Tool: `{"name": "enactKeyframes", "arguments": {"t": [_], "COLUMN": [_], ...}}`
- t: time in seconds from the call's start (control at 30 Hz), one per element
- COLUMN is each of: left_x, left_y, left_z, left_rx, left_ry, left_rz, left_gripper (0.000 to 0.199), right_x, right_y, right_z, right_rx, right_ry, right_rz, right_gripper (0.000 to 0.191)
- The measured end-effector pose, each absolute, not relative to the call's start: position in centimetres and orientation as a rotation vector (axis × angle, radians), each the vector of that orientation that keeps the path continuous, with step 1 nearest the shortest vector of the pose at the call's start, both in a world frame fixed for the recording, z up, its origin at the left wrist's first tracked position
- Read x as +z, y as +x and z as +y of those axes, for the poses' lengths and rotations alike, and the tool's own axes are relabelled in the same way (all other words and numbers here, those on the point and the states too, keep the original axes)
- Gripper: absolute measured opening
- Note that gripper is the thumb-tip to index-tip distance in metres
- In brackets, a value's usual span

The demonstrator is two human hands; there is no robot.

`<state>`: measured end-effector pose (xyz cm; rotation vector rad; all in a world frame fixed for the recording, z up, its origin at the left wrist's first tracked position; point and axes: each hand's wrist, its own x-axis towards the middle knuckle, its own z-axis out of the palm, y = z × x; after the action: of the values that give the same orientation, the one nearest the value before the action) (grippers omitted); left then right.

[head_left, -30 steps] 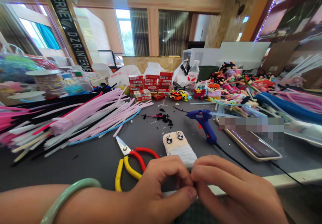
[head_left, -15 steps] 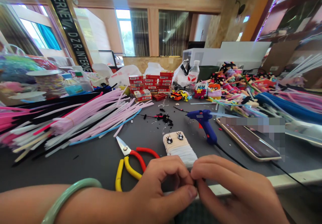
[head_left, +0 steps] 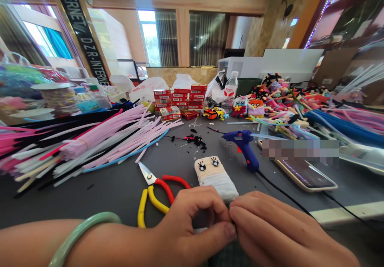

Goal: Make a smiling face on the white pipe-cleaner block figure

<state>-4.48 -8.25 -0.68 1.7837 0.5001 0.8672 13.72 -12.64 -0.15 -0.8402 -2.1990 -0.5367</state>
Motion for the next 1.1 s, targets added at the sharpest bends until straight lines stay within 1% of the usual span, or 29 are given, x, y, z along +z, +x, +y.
{"name": "enactKeyframes", "arguments": {"t": [0.07, 0.3, 0.4, 0.63, 0.77, 0.93, 1.1], "left_x": [-0.7, -1.1, -1.0, -0.9, -1.0, -0.9, -0.8], "left_y": [-4.5, -4.7, -4.7, -4.5, -4.6, -4.6, -4.8], "left_z": [-8.2, -8.4, -8.4, -8.4, -8.5, -8.4, -8.3], "left_rx": [0.861, 0.851, 0.83, 0.801, 0.82, 0.787, 0.779], "left_ry": [1.792, 1.828, 1.805, 1.738, 1.772, 1.725, 1.683], "left_rz": [0.503, 0.525, 0.537, 0.557, 0.536, 0.501, 0.47], "left_gripper": [0.013, 0.011, 0.012, 0.015, 0.014, 0.015, 0.017], "right_x": [-0.1, -0.3, -0.3, -0.1, 0.3, 0.8, 0.7], "right_y": [13.6, 13.5, 13.3, 13.6, 14.0, 14.2, 14.6], "right_z": [-12.6, -11.9, -11.7, -12.1, -12.1, -12.1, -12.1], "right_rx": [-0.474, 0.04, 0.176, -0.031, -0.014, 0.036, -0.001], "right_ry": [-0.858, -0.93, -0.971, -0.886, -0.866, -0.869, -0.878], "right_rz": [-2.186, -2.15, -2.153, -2.189, -2.273, -2.307, -2.343], "right_gripper": [0.021, 0.02, 0.021, 0.03, 0.024, 0.024, 0.023]}}
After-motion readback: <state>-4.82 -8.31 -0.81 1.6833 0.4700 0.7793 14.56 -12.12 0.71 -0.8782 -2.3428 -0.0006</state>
